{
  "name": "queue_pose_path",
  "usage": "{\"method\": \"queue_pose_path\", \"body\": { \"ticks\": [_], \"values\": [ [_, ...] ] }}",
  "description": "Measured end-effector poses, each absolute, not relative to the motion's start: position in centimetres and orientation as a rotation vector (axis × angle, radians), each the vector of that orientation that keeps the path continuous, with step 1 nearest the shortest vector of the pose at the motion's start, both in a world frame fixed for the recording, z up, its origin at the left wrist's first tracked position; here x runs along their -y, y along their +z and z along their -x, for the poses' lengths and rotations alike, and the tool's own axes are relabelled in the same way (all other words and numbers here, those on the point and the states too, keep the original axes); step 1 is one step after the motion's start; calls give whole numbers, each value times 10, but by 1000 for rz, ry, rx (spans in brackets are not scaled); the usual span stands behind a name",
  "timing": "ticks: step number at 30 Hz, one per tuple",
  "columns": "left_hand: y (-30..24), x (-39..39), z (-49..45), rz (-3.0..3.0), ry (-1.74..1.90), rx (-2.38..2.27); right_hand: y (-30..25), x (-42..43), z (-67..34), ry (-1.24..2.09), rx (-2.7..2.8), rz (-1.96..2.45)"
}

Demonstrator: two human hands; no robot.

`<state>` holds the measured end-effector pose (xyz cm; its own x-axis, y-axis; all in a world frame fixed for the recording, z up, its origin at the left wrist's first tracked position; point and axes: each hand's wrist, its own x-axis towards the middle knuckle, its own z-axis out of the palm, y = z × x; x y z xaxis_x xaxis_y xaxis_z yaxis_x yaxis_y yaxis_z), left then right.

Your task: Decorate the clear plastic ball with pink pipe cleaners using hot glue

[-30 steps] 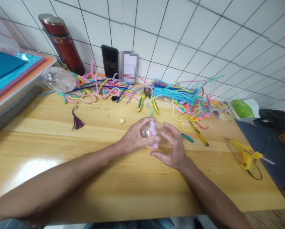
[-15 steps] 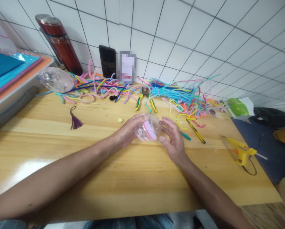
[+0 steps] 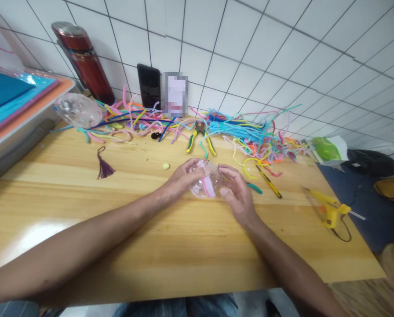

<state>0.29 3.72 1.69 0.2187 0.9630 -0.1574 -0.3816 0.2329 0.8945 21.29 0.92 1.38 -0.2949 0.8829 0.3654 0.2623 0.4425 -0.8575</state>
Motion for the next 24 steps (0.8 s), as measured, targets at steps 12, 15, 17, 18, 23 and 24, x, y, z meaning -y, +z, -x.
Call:
{"method": "queue_pose_path", "body": {
  "ticks": [12, 15, 17, 18, 23, 24],
  "values": [
    [20, -31, -2, -1115, 1031, -986, 13, -4, -209, 782, 1834, 1020],
    [20, -31, -1, -1122, 1016, -988, 13, -4, -210, 795, 1832, 1024],
    [21, -31, -2, -1122, 1022, -991, 15, -5, -211, 806, 1835, 1030],
    [21, -31, -2, -1123, 1026, -993, 16, -6, -212, 816, 1838, 1033],
    [21, -30, -3, -1119, 1013, -992, 20, -7, -212, 821, 1852, 1053],
    [21, -30, -3, -1116, 1010, -994, 20, -7, -212, 804, 1856, 1060]
  ]
}}
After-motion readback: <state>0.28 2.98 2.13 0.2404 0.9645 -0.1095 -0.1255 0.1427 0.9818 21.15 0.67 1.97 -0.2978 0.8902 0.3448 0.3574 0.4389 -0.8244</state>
